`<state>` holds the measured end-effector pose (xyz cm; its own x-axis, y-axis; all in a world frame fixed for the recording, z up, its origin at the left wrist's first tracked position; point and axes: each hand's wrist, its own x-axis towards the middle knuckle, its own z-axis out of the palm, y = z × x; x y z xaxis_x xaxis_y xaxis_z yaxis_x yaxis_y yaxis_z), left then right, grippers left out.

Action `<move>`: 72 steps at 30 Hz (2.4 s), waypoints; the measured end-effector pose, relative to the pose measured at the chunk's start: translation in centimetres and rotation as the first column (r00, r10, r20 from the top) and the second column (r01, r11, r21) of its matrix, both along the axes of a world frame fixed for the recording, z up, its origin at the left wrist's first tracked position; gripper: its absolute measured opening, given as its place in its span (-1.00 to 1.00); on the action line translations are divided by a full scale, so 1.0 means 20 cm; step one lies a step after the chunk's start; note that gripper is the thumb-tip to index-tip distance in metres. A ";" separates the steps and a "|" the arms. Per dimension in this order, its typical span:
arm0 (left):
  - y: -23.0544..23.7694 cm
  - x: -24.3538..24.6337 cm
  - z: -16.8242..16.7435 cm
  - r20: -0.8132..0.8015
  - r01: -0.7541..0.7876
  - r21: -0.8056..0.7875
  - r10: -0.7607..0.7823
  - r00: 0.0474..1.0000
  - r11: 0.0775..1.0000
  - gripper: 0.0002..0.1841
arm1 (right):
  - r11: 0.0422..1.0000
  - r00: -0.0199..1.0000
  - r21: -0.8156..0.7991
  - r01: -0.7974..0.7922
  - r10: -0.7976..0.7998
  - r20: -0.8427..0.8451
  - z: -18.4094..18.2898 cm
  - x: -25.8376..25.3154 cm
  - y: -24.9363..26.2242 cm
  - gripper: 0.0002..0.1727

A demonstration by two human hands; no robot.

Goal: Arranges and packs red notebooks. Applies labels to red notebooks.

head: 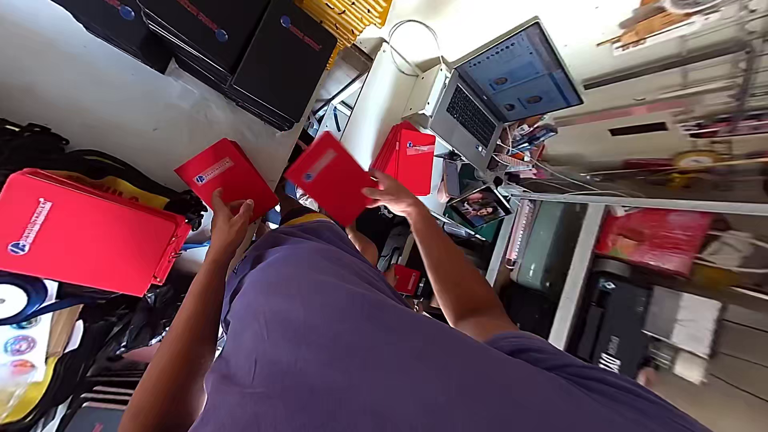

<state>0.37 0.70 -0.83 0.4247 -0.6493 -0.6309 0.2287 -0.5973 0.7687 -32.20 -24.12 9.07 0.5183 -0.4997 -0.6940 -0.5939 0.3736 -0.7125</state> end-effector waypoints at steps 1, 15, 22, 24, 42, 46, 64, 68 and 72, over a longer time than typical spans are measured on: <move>0.01 0.02 -0.01 0.033 0.015 0.012 -0.015 0.999 1.000 -0.14 | 0.997 0.997 -0.004 0.082 -0.082 -0.013 0.03 -0.16 -0.03 -0.31; 0.00 0.11 -0.05 0.162 0.075 0.134 -0.097 0.982 0.988 -0.31 | 0.386 0.383 0.024 0.922 -0.920 0.086 -0.21 -0.90 -0.03 -0.57; 0.04 0.12 -0.06 0.191 0.042 0.162 -0.073 0.979 0.986 -0.34 | 0.238 0.191 0.227 0.944 -0.959 0.210 -0.28 -0.95 0.07 -0.65; 0.05 0.12 -0.08 0.193 0.025 0.160 -0.056 0.980 0.987 -0.34 | 0.238 0.196 0.258 0.936 -0.964 0.179 -0.29 -0.92 0.12 -0.72; -0.01 0.14 -0.09 0.200 0.014 0.155 -0.045 0.979 0.988 -0.30 | 0.278 0.253 0.478 0.833 -0.960 0.117 -0.63 0.06 -0.02 -0.65; -0.01 0.13 -0.07 0.195 0.008 0.163 -0.040 0.980 0.987 -0.29 | 0.034 0.051 0.442 0.896 -0.998 -0.026 -0.69 0.15 -0.15 -0.55; 0.03 0.13 -0.10 0.267 -0.034 0.104 0.005 0.964 0.994 -0.31 | 0.751 0.575 -0.660 0.008 -0.543 -0.611 -0.29 -0.22 -0.27 -0.03; 0.04 0.14 -0.09 0.275 -0.057 0.107 0.025 0.961 0.993 -0.31 | 0.777 0.564 -0.630 -0.002 -0.519 -0.642 -0.28 -0.23 -0.32 -0.11; 0.07 0.13 -0.07 0.336 -0.040 0.177 -0.022 0.942 0.983 -0.33 | 0.792 0.539 -0.610 0.016 -0.521 -0.662 -0.27 -0.21 -0.33 -0.09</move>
